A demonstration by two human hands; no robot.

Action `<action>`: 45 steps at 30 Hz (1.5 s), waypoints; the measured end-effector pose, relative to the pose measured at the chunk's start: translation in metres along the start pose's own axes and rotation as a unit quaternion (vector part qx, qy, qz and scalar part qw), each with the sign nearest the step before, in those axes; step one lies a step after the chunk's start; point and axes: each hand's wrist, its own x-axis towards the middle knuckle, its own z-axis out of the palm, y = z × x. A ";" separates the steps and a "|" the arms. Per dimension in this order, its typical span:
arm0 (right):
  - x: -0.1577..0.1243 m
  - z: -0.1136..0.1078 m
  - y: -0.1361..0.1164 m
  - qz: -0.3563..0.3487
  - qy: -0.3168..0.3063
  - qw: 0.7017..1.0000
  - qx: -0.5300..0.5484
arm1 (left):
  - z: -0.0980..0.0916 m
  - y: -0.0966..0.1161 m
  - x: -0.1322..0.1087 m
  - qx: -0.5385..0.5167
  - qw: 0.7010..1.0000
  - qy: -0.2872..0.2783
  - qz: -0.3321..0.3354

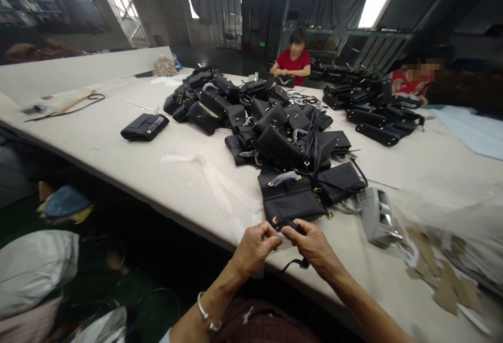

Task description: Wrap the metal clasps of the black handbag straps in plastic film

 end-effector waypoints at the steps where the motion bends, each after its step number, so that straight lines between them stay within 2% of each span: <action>1: 0.000 0.000 -0.003 0.001 -0.004 1.000 0.002 | -0.002 -0.001 -0.002 0.001 1.000 0.005 -0.001; 5: -0.006 -0.011 -0.022 -0.019 -0.052 0.998 0.017 | -0.020 -0.012 -0.012 -0.018 0.999 0.044 -0.004; 11: -0.030 -0.038 -0.063 0.005 -0.130 0.992 0.006 | -0.049 -0.037 -0.029 -0.173 0.984 0.045 -0.027; 15: -0.047 -0.045 -0.086 0.002 -0.165 0.986 -0.018 | -0.053 -0.042 -0.036 -0.257 0.966 0.022 -0.027; 19: -0.060 -0.041 -0.100 0.029 -0.205 0.977 -0.040 | -0.053 -0.046 -0.038 -0.269 0.963 -0.025 0.003; 26: -0.069 -0.028 -0.109 0.059 -0.242 0.968 -0.036 | -0.054 -0.048 -0.039 -0.300 0.951 -0.071 0.035; 31: -0.068 -0.023 -0.110 0.075 -0.216 0.973 -0.039 | -0.055 -0.048 -0.037 -0.320 0.943 -0.085 0.042; 36: -0.060 -0.021 -0.100 0.056 -0.257 0.964 -0.032 | -0.057 -0.047 -0.036 -0.337 0.936 -0.083 0.055; 41: -0.056 -0.018 -0.100 0.092 -0.293 0.951 -0.025 | -0.061 -0.043 -0.033 -0.326 0.939 -0.093 0.053; 45: -0.047 -0.021 -0.101 0.099 -0.333 0.936 -0.064 | -0.071 -0.039 -0.029 -0.286 0.951 -0.105 0.048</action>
